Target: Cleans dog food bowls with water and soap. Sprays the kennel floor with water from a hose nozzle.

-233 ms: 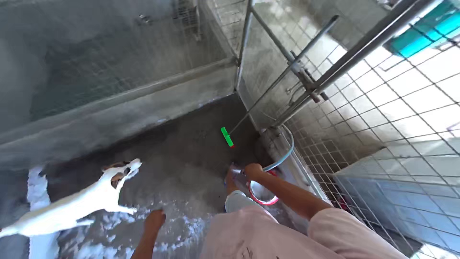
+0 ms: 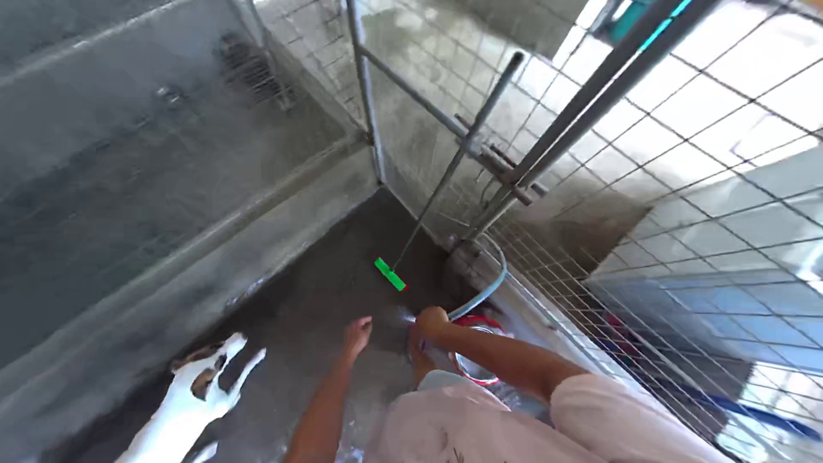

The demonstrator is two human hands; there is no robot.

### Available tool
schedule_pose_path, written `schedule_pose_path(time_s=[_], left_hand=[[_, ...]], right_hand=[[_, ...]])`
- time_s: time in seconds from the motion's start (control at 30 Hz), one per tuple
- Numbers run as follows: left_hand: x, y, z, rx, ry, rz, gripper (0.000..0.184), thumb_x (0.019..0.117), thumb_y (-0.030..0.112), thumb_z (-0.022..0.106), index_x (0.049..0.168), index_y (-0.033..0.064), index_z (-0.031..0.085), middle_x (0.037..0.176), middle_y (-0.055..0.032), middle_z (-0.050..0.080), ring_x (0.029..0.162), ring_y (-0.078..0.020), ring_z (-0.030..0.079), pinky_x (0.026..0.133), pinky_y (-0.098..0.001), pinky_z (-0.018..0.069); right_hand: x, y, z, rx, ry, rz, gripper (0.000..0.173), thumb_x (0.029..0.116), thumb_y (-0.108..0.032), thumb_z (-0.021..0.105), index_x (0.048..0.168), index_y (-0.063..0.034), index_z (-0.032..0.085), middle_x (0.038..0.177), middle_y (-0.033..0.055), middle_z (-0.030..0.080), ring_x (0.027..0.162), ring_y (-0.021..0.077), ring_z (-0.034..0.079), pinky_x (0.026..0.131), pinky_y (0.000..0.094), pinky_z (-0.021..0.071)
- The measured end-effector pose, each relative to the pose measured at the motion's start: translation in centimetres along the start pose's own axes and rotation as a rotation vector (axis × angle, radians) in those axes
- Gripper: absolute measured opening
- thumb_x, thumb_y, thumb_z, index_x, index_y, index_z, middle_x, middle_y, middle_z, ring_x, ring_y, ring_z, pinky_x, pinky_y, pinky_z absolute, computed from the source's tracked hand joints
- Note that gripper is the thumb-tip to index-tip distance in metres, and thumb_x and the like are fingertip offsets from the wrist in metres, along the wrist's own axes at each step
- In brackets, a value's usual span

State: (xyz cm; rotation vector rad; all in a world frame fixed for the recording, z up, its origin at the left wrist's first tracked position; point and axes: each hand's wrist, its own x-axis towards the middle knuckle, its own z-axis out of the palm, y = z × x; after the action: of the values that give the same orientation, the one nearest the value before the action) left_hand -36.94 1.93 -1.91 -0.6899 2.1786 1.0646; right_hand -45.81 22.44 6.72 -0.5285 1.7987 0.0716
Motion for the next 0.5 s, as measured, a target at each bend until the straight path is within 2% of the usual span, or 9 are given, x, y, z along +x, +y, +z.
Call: schedule_pose_path(time_s=[0.07, 0.13, 0.17, 0.2, 0.27, 0.33, 0.4, 0.47, 0.5], left_hand=[[4.1, 7.1, 0.6, 0.163, 0.079, 0.351, 0.042, 0.1039, 0.008, 0.054, 0.146, 0.0036, 0.056, 0.151, -0.0223, 0.053, 0.141, -0.0376, 0.049, 0.12, -0.0495, 0.0377], [6.5, 13.2, 1.9, 0.196, 0.184, 0.796, 0.041, 0.0963, 0.001, 0.059, 0.137, -0.0006, 0.064, 0.143, -0.0281, 0.058, 0.136, -0.0442, 0.054, 0.116, -0.0529, 0.0427], [6.9, 16.1, 2.5, 0.214, 0.144, 0.96, 0.04, 0.0945, 0.001, 0.06, 0.134, 0.0005, 0.066, 0.142, -0.0279, 0.058, 0.136, -0.0449, 0.054, 0.116, -0.0536, 0.0428], [6.8, 18.9, 3.1, 0.259, 0.043, 1.096, 0.039, 0.0945, 0.001, 0.06, 0.132, 0.0024, 0.068, 0.142, -0.0269, 0.059, 0.137, -0.0454, 0.052, 0.117, -0.0549, 0.0412], [5.9, 23.6, 4.7, 0.439, -0.273, 1.306, 0.035, 0.0979, 0.005, 0.058, 0.13, 0.0077, 0.071, 0.141, -0.023, 0.062, 0.14, -0.0439, 0.051, 0.12, -0.0587, 0.0354], [5.6, 26.9, 6.8, 0.774, -0.684, 1.356, 0.033, 0.1024, 0.006, 0.053, 0.131, 0.0086, 0.07, 0.139, -0.0196, 0.064, 0.142, -0.0389, 0.049, 0.124, -0.0586, 0.0273], [5.9, 28.8, 9.3, 1.221, -0.979, 1.235, 0.034, 0.1046, 0.008, 0.051, 0.135, 0.0067, 0.066, 0.136, -0.0185, 0.065, 0.139, -0.0349, 0.053, 0.126, -0.055, 0.0223], [6.5, 29.1, 11.3, 1.636, -1.028, 1.143, 0.031, 0.1027, 0.008, 0.053, 0.13, 0.0022, 0.067, 0.129, -0.02, 0.068, 0.13, -0.0358, 0.059, 0.127, -0.0559, 0.0199], [6.4, 29.3, 11.8, 1.838, -0.992, 1.104, 0.03, 0.102, 0.009, 0.054, 0.126, -0.0013, 0.068, 0.127, -0.0217, 0.068, 0.129, -0.0375, 0.059, 0.127, -0.0574, 0.0173]], right_hand=[[1.6, 0.4, -2.0, 0.038, 0.01, 0.022, 0.04, 0.1042, -0.018, 0.054, 0.13, 0.0126, 0.059, 0.142, 0.0328, 0.053, 0.132, 0.0495, 0.052, 0.103, 0.0672, 0.044], [3.5, 1.5, -2.4, 0.083, 0.021, -0.005, 0.044, 0.1055, -0.016, 0.05, 0.137, 0.0142, 0.053, 0.146, 0.0354, 0.048, 0.136, 0.0512, 0.047, 0.108, 0.0666, 0.0393], [4.3, 2.1, -1.9, 0.154, 0.045, -0.029, 0.045, 0.108, -0.014, 0.044, 0.143, 0.0139, 0.048, 0.15, 0.0355, 0.044, 0.14, 0.0505, 0.043, 0.113, 0.064, 0.035], [4.8, 2.8, -1.2, 0.333, 0.114, -0.045, 0.045, 0.1096, -0.014, 0.042, 0.146, 0.0126, 0.045, 0.153, 0.0334, 0.042, 0.144, 0.047, 0.04, 0.118, 0.0586, 0.0316], [4.8, 2.7, 0.6, 0.757, 0.309, -0.048, 0.044, 0.1086, -0.015, 0.046, 0.144, 0.0112, 0.048, 0.149, 0.0302, 0.049, 0.143, 0.0416, 0.044, 0.119, 0.0531, 0.0329], [5.5, 1.1, 1.0, 0.913, 0.41, 0.073, 0.042, 0.1085, -0.016, 0.044, 0.142, 0.0091, 0.051, 0.147, 0.0268, 0.053, 0.142, 0.0376, 0.046, 0.118, 0.052, 0.0355], [5.5, 0.9, 0.2, 0.945, 0.403, 0.081, 0.045, 0.1092, -0.015, 0.043, 0.145, 0.0108, 0.046, 0.153, 0.028, 0.046, 0.146, 0.0396, 0.04, 0.121, 0.0508, 0.0307], [4.8, 1.7, 1.4, 1.005, 0.704, -0.026, 0.045, 0.1071, -0.016, 0.047, 0.136, 0.019, 0.051, 0.14, 0.0383, 0.052, 0.134, 0.0481, 0.05, 0.115, 0.0467, 0.041], [2.1, 1.9, 0.1, 1.003, 0.801, 0.002, 0.044, 0.1069, -0.014, 0.045, 0.134, 0.0205, 0.052, 0.136, 0.0394, 0.055, 0.129, 0.0475, 0.055, 0.11, 0.0418, 0.0461]])
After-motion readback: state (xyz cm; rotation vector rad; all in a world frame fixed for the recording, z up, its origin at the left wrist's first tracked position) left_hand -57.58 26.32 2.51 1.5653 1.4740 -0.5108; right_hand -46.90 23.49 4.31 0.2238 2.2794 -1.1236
